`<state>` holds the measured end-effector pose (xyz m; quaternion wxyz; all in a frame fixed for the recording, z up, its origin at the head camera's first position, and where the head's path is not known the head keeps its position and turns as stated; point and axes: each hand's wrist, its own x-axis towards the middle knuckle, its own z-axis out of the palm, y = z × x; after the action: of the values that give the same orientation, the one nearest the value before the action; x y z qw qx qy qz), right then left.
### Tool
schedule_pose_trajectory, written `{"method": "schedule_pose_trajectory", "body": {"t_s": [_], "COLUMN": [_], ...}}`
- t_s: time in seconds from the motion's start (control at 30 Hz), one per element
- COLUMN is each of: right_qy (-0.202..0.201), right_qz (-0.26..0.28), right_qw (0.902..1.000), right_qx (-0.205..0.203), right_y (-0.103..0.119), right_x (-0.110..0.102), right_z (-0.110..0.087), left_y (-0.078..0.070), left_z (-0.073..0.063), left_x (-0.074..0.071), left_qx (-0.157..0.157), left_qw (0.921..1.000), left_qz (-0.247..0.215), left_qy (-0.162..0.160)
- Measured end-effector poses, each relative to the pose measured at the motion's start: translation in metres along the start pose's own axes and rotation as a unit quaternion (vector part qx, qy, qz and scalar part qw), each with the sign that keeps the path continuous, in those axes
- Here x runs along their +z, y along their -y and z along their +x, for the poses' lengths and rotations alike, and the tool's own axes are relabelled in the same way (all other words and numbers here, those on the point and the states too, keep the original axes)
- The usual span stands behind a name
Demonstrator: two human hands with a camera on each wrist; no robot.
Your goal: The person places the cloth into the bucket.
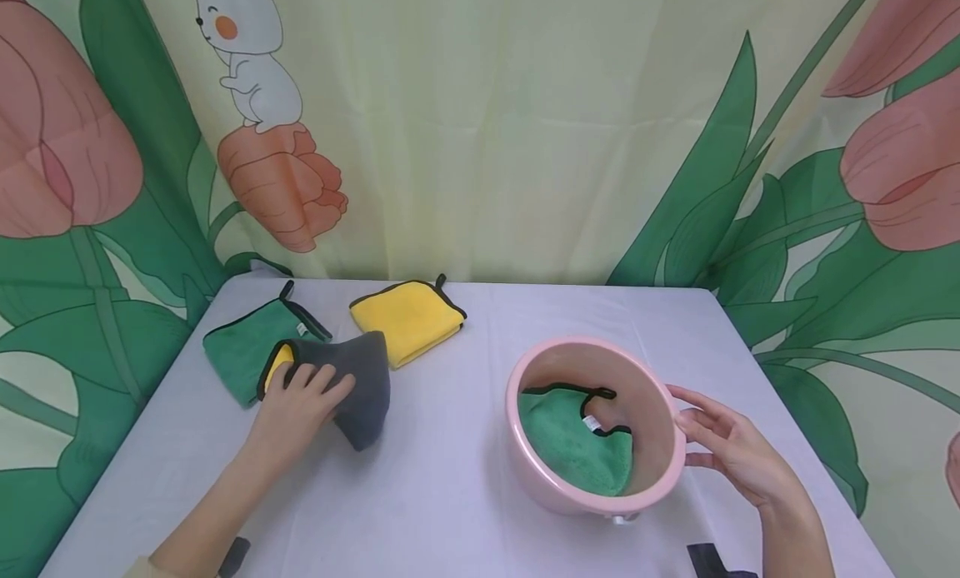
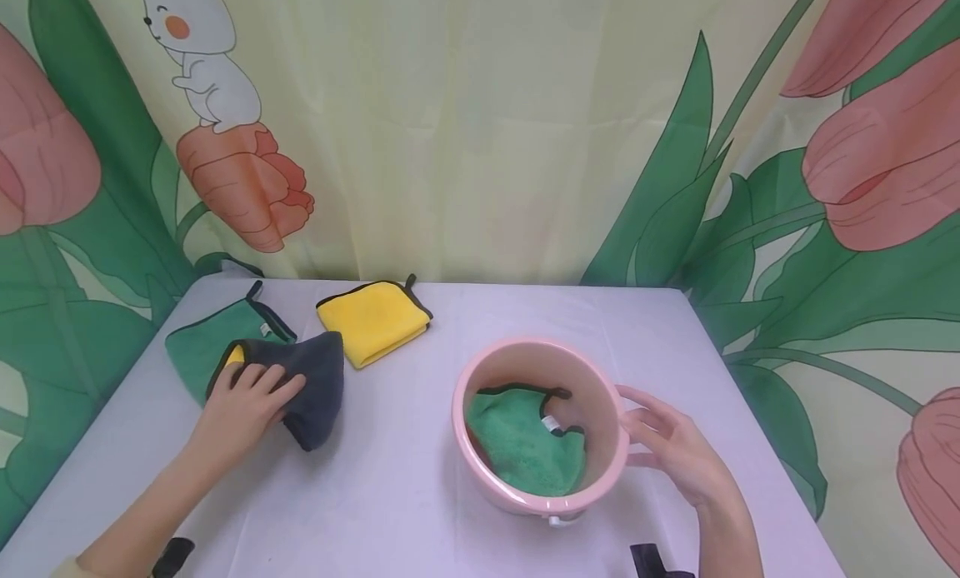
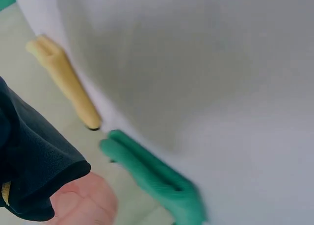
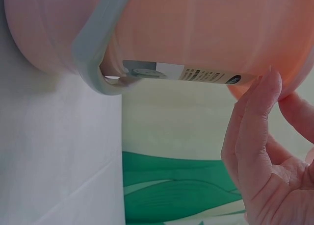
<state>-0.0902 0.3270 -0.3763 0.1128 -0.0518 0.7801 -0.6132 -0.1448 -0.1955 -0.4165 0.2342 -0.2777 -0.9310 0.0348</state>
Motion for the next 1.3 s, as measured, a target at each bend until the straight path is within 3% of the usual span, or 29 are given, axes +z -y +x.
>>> {"method": "schedule_pose_trajectory", "body": {"t_s": [0.2, 0.5, 0.63, 0.87, 1.3], "right_qy": [0.000, 0.003, 0.005, 0.007, -0.002], "right_qz": [-0.001, 0.004, 0.006, 0.008, 0.005], "right_qw": [1.0000, 1.0000, 1.0000, 0.9999, 1.0000], "right_qx": [-0.002, -0.002, 0.000, -0.002, 0.001], "right_y": [0.000, -0.001, -0.002, -0.001, -0.001], "right_x": [0.000, -0.001, -0.001, -0.001, -0.001], "right_z": [0.001, 0.001, 0.002, 0.002, 0.002], "left_y": [-0.004, -0.016, -0.023, -0.037, -0.068], "left_z": [0.024, 0.056, 0.068, 0.087, 0.117], "left_x": [-0.011, -0.028, -0.036, -0.050, -0.073], "left_qx": [0.028, 0.053, 0.074, 0.126, 0.196], "left_qw": [0.9992, 0.9979, 0.9958, 0.9841, 0.9701], "left_qz": [0.012, 0.025, 0.030, 0.025, 0.012], "left_qy": [-0.027, -0.025, -0.046, -0.122, -0.142]}}
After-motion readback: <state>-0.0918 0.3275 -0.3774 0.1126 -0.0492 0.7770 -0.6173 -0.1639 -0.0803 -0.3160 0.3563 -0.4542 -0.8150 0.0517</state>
